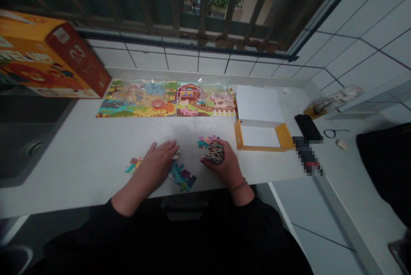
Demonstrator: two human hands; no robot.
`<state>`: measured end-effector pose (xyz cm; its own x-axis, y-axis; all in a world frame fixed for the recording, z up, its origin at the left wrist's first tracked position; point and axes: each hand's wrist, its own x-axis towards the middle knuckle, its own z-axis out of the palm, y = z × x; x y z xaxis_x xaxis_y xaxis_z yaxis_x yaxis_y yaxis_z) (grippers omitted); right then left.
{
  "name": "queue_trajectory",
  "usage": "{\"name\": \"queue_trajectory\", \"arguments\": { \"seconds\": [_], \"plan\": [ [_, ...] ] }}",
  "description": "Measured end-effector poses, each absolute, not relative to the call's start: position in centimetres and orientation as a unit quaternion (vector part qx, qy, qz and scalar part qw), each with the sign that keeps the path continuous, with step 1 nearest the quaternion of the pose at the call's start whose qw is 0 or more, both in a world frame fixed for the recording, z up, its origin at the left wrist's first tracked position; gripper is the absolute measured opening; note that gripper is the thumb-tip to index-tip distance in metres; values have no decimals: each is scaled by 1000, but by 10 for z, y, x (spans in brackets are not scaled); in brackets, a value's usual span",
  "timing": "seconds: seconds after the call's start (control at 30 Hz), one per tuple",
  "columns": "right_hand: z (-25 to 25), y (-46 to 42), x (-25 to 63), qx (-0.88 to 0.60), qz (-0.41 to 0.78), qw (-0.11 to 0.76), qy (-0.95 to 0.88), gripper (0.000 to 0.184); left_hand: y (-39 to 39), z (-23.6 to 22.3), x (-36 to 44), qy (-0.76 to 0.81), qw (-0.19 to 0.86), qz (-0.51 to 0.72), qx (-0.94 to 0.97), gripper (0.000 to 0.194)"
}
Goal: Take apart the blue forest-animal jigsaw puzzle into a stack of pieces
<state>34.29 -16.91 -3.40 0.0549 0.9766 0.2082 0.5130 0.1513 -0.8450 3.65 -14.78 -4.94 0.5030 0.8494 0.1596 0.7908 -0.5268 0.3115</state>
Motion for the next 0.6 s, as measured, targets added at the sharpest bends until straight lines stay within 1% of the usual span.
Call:
{"name": "queue_trajectory", "arguments": {
  "seconds": [0.13, 0.23, 0.37, 0.43, 0.47, 0.53, 0.6],
  "plan": [
    [-35, -169, 343, -577, 268, 424, -644, 76, -149, -40, 42, 465, 101, 124, 871, 55],
    [-36, -169, 344, -576, 271, 423, -645, 77, -156, -27, 37, 455, 93, 129, 876, 58],
    [-34, -169, 343, -574, 271, 423, -646, 77, -175, -14, 13, 536, 32, 164, 828, 62],
    [-34, -169, 343, -575, 272, 422, -645, 76, -187, -17, -5, 581, 18, 146, 801, 70],
    [-34, -169, 343, -577, 271, 421, -645, 76, -192, -21, -14, 586, 21, 130, 799, 71],
    [-33, -169, 343, -580, 266, 422, -645, 76, -199, -31, -30, 583, 32, 115, 804, 67],
    [-33, -170, 343, -578, 260, 423, -647, 77, -202, -39, -42, 580, 38, 136, 802, 64]
  ]
}}
